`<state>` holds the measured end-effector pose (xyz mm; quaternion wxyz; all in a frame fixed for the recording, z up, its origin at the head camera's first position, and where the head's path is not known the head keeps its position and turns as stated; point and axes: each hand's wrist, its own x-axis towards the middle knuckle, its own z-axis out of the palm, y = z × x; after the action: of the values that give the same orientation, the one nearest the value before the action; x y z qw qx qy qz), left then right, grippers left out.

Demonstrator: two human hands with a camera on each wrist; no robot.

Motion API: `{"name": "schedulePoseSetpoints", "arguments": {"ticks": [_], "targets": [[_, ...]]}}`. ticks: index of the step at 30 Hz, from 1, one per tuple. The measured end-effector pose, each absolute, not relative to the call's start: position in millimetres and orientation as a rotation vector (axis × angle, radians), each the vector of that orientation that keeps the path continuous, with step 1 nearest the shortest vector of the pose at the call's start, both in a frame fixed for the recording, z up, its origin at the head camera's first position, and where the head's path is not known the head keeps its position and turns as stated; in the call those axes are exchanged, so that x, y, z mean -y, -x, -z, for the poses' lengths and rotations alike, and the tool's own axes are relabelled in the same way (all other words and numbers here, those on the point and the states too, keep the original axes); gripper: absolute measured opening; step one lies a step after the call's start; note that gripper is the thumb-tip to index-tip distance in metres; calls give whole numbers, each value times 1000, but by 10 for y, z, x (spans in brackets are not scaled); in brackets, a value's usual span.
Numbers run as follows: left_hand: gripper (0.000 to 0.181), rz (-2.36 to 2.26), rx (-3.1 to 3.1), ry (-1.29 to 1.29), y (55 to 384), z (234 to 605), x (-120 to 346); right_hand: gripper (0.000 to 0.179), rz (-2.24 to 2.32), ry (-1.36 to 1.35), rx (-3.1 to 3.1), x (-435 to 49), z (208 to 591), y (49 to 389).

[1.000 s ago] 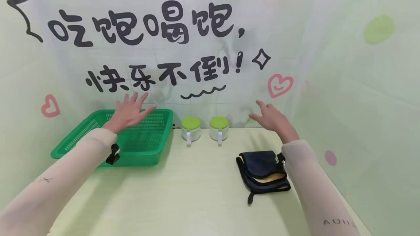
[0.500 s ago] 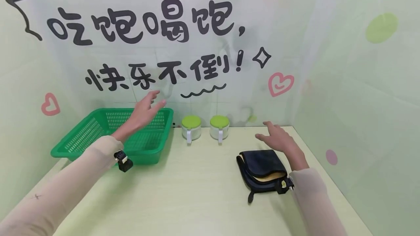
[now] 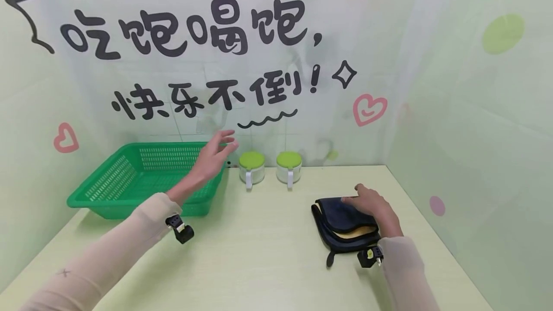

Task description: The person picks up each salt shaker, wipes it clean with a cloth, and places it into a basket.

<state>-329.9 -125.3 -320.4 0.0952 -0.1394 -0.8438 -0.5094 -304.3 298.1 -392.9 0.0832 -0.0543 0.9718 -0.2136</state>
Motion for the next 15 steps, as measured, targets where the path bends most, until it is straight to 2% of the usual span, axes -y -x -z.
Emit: {"name": "schedulePoseSetpoints", "arguments": {"ticks": [15], "targets": [[45, 2007, 2330, 240, 3215, 3644, 723, 81, 745, -136, -2905, -2963, 4090, 3103]]}}
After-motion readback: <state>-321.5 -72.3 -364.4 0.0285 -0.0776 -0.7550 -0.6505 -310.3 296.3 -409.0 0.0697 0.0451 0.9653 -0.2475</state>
